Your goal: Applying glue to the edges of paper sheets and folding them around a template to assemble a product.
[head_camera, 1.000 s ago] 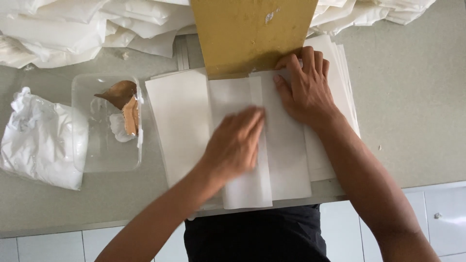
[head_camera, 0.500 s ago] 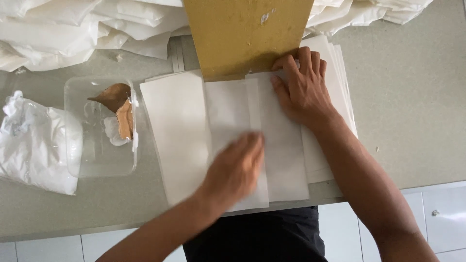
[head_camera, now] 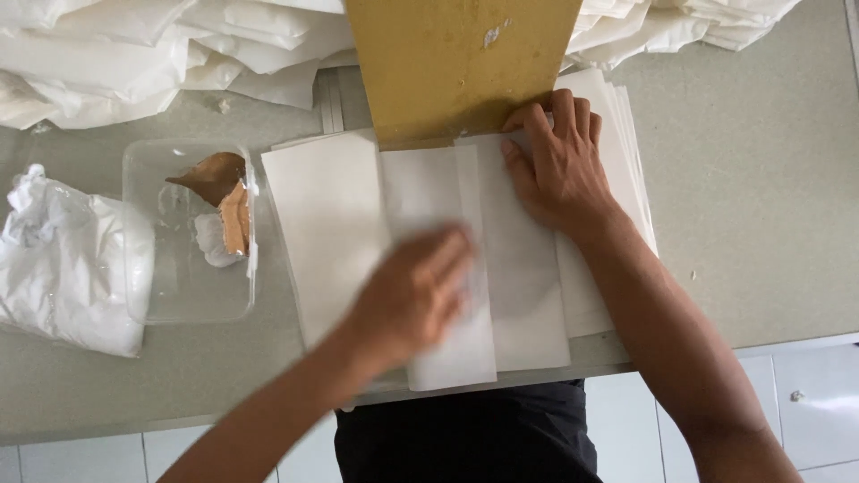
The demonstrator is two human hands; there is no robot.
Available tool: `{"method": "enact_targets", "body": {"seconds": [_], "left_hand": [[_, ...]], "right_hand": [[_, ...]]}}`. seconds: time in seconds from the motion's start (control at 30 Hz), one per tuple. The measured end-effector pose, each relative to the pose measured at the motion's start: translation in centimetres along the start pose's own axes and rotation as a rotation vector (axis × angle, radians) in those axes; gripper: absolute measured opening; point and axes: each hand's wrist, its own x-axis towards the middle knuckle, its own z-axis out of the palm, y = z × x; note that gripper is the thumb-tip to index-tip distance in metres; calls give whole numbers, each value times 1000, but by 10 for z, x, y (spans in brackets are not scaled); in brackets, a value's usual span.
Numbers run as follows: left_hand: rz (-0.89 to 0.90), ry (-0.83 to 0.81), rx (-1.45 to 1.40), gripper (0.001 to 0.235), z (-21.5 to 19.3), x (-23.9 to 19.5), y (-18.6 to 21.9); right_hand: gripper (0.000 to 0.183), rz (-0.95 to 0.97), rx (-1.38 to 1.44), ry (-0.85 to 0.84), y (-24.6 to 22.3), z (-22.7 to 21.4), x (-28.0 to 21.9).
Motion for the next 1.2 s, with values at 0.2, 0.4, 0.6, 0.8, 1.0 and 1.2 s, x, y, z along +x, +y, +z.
{"method": "enact_targets", "body": {"seconds": [0.2,0.4,0.6,0.8,1.0,1.2], "left_hand": [[-252,5,335,65,-21,11,-46],[-287,595,-78,20,-20,15,-64],[-166,757,-245,14,-23,11,-67],[-328,41,131,60,-13,19,-59],[-307,-17,296,57,-12,20,-56],[-258,399,-79,43,-18,17,-66]], "right_hand": [[23,8,121,80,20,10,-2],[49,177,631,425,3,-10,4],[46,133,756,411,63,18,-4],[22,268,76,172,8,-7,5],[41,560,476,-70,-16,-37,15],[61,591,895,-141,-13,-34,15]]}}
